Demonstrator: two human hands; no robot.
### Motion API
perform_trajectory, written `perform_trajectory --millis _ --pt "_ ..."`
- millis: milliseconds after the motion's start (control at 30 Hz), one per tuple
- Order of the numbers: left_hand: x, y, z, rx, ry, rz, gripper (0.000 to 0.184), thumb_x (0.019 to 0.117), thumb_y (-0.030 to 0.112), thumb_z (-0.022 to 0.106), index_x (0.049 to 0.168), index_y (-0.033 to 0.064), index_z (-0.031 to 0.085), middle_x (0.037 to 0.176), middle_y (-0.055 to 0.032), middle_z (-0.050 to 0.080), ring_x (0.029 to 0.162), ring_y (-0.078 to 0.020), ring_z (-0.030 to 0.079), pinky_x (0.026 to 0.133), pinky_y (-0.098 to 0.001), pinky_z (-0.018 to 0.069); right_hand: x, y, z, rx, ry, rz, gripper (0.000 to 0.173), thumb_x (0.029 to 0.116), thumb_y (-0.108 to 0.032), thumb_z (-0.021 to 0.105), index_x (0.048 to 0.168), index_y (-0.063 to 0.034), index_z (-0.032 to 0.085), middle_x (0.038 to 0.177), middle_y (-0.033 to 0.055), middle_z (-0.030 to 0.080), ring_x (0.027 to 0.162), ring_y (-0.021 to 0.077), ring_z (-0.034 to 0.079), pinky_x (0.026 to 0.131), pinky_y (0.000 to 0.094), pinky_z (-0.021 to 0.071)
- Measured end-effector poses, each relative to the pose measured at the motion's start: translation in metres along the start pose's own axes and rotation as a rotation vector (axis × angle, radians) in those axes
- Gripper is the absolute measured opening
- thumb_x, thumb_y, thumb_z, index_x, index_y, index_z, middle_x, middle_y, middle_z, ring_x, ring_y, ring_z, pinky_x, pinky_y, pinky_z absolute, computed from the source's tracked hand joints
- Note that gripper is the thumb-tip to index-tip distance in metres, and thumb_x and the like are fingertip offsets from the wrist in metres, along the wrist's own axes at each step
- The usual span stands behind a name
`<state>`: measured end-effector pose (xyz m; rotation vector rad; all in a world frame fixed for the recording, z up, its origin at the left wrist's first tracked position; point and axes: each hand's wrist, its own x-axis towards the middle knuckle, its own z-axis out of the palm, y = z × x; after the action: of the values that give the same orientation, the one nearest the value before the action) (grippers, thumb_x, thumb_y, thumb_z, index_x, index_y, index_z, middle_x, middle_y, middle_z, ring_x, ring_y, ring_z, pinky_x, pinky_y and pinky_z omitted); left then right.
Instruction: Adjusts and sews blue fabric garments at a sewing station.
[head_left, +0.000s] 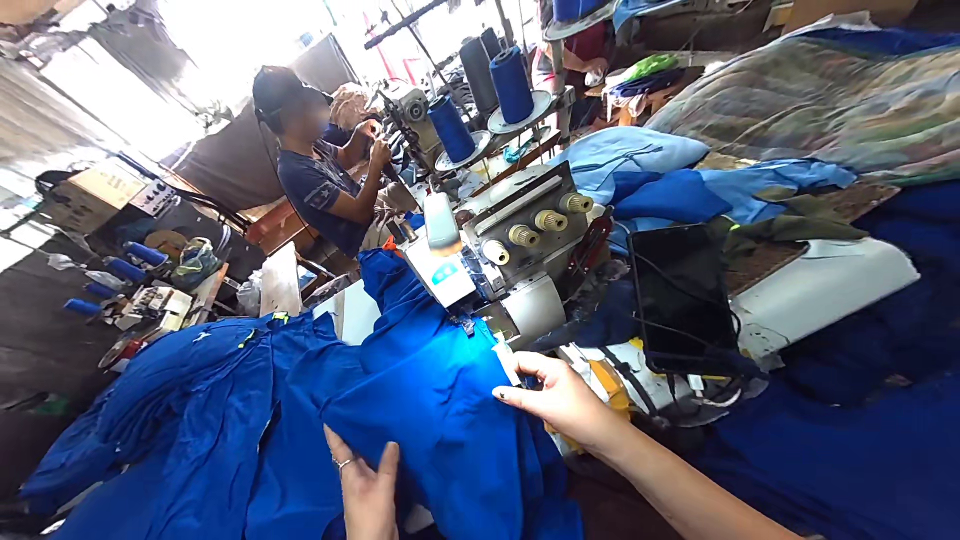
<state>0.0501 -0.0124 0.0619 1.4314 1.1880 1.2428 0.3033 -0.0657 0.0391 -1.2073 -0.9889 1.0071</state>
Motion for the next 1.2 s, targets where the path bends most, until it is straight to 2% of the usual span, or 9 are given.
perform_trajectory --millis 67,133,267,333,367,433,567,700,1200 --pt "-0.008 0.0 0.001 -0.016 0.012 -0.037 0.132 0.069 -0.01 0.077 0.162 0.01 -0.014 0.16 -0.0208 0.031 0.131 -0.0097 0.056 0.101 -0.0256 0.0525 -0.005 0.003 0.0 0.029 -0.047 -0.03 0.016 0.0903 -0.022 0.075 0.102 -0.0096 0.075 0.099 -0.0039 0.073 0.097 0.0004 0.067 0.088 0.0207 0.0554" --pt "-0.01 -0.002 -0.002 -0.069 0.093 -0.028 0.126 0.0664 -0.026 0.07 0.164 0.011 -0.002 0.125 -0.017 0.065 0.097 -0.0129 0.074 0.081 -0.0282 0.063 -0.01 0.007 -0.001 0.069 -0.086 -0.051 0.014 0.0933 -0.02 0.073 0.099 -0.0075 0.075 0.099 -0.0028 0.072 0.096 0.0003 0.066 0.088 0.0197 0.0555" --pt "-0.005 0.008 -0.003 0.079 0.221 0.035 0.102 0.0746 -0.023 0.067 0.159 -0.0001 0.016 0.104 -0.0124 0.07 0.079 -0.0061 0.072 0.071 -0.0214 0.0609 -0.018 0.011 -0.004 0.184 -0.066 0.025 0.024 0.1046 -0.022 0.052 0.091 -0.0105 0.069 0.079 -0.0095 0.061 0.071 -0.0032 0.055 0.066 0.0173 0.0469" --pt "-0.005 0.015 0.005 0.358 0.309 0.14 0.085 0.0797 -0.012 0.072 0.153 -0.0087 0.028 0.118 -0.0188 0.063 0.096 -0.01 0.065 0.083 -0.0258 0.0554 -0.018 0.009 -0.006 0.312 -0.062 0.137 0.026 0.1059 -0.019 0.045 0.101 -0.0103 0.069 0.077 -0.0098 0.06 0.065 -0.0014 0.054 0.062 0.0177 0.0469" --pt "-0.007 0.018 0.009 0.481 0.312 0.26 0.078 0.0811 -0.006 0.071 0.149 -0.0138 0.034 0.137 -0.0296 0.054 0.12 -0.0269 0.058 0.098 -0.0401 0.0494 -0.018 0.008 -0.007 0.35 -0.068 0.166 0.027 0.1066 -0.019 0.043 0.102 -0.0105 0.068 0.077 -0.01 0.059 0.064 -0.0009 0.053 0.061 0.0175 0.0468" --pt "-0.01 0.024 0.023 0.634 0.271 0.556 0.052 0.0871 0.001 0.066 0.134 -0.0175 0.051 0.139 -0.0376 0.051 0.132 -0.0429 0.05 0.108 -0.0485 0.0432 -0.019 0.01 -0.009 0.384 -0.088 0.165 0.025 0.1063 -0.018 0.045 0.099 -0.0122 0.069 0.077 -0.0101 0.06 0.064 -0.0012 0.053 0.062 0.0173 0.0477" --pt "-0.021 0.026 0.074 0.681 -0.034 0.847 0.025 0.1017 0.01 0.052 0.113 0.0098 0.075 0.122 -0.0162 0.07 0.126 -0.0294 0.06 0.11 -0.0459 0.0449 -0.023 0.015 -0.009 0.285 -0.117 0.079 0.007 0.0947 -0.017 0.069 0.094 -0.0126 0.074 0.084 -0.0098 0.068 0.071 -0.0027 0.059 0.066 0.0157 0.0493" --pt "-0.017 0.011 0.098 0.883 -0.08 0.851 0.034 0.0939 0.0 0.054 0.119 0.0069 0.076 0.128 -0.0163 0.07 0.124 -0.035 0.064 0.106 -0.0518 0.0474 -0.027 0.017 -0.006 0.175 -0.084 0.042 0.006 0.0878 -0.016 0.075 0.086 -0.0117 0.072 0.079 -0.0086 0.067 0.071 -0.0014 0.061 0.066 0.0164 0.0515" --pt "0.024 0.011 0.097 0.868 -0.119 0.785 0.033 0.1012 0.011 0.051 0.126 0.0117 0.074 0.134 -0.0032 0.069 0.129 -0.0231 0.062 0.111 -0.0443 0.0465 -0.002 -0.002 0.003 0.41 0.034 0.211 0.023 0.0978 -0.009 0.063 0.075 -0.0092 0.062 0.066 -0.0003 0.062 0.056 0.0043 0.056 0.054 0.0194 0.0461"
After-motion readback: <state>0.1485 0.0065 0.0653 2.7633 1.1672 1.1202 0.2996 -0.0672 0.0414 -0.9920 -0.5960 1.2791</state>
